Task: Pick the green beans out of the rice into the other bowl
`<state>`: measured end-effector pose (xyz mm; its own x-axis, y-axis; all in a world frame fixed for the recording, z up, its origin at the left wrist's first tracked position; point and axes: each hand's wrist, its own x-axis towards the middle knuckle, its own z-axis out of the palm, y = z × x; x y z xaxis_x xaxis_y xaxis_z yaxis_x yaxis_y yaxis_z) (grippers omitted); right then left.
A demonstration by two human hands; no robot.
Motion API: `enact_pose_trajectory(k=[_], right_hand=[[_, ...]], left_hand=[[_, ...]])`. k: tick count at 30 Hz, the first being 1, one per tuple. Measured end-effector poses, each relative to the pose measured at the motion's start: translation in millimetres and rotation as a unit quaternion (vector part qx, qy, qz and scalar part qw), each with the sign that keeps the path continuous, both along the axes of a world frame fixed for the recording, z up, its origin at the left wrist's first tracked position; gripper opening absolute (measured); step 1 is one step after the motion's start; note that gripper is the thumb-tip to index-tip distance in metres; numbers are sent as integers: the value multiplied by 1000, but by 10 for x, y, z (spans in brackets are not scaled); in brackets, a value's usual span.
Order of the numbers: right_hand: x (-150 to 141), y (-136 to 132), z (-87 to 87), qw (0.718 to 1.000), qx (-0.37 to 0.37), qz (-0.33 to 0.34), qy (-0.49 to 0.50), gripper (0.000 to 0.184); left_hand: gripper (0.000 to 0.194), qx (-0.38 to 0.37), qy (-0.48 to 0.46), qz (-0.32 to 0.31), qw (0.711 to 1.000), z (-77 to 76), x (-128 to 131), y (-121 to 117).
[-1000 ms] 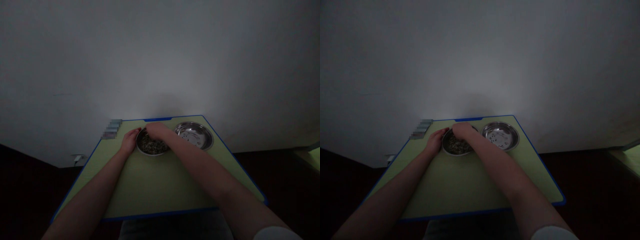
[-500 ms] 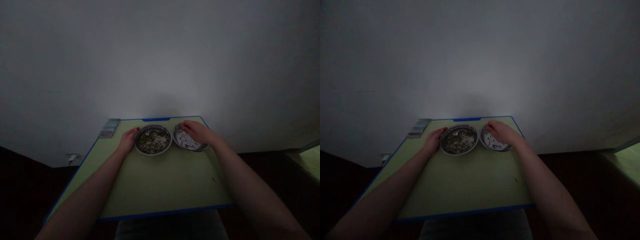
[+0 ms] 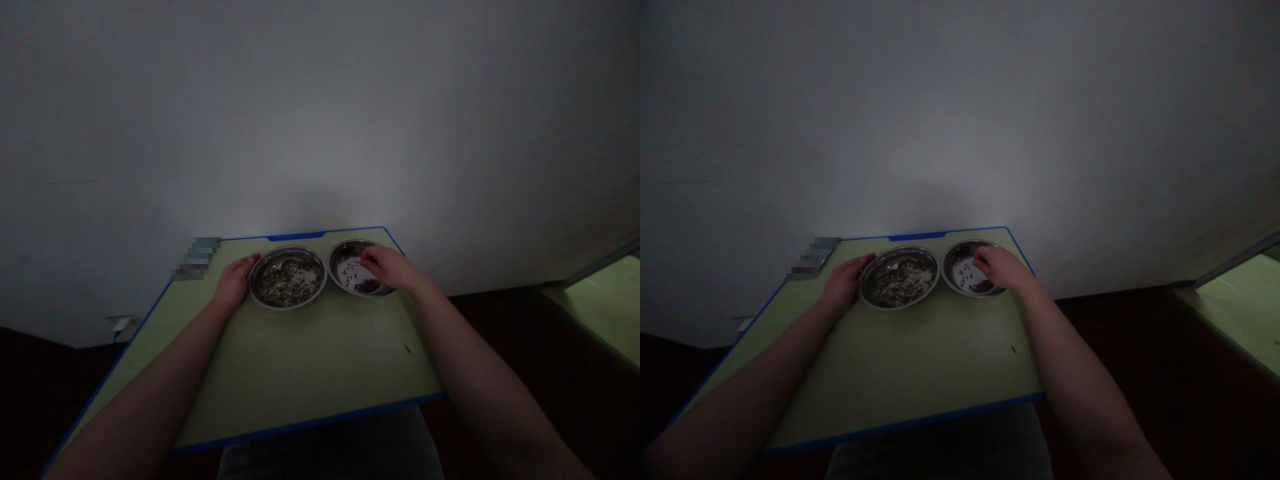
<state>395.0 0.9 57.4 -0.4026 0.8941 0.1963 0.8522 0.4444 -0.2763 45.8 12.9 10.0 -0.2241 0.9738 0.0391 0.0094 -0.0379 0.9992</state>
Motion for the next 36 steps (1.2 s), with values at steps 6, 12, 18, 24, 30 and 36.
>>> enact_pose_trajectory(k=[6,12,18,24,30,36], right_hand=[[26,-4,4,1000,15,1,-15,22],[70,18,-13,1000,24,7,-10,18],[102,29,-15,999,31,6,8,16],[86,0,14,999,32,6,25,18],[-110,50,151,999,51,17,0,21],[-706,197,308,990,63,88,-96,26]], left_hand=[[36,1,54,12,998,130,49,-78],[42,3,43,6,999,22,-8,-3],[42,7,56,1,998,-45,-51,42],[48,-15,35,-10,999,13,-22,0],[48,-11,-4,-10,1000,-30,-23,22],[45,-1,10,-2,1000,-71,-43,50]])
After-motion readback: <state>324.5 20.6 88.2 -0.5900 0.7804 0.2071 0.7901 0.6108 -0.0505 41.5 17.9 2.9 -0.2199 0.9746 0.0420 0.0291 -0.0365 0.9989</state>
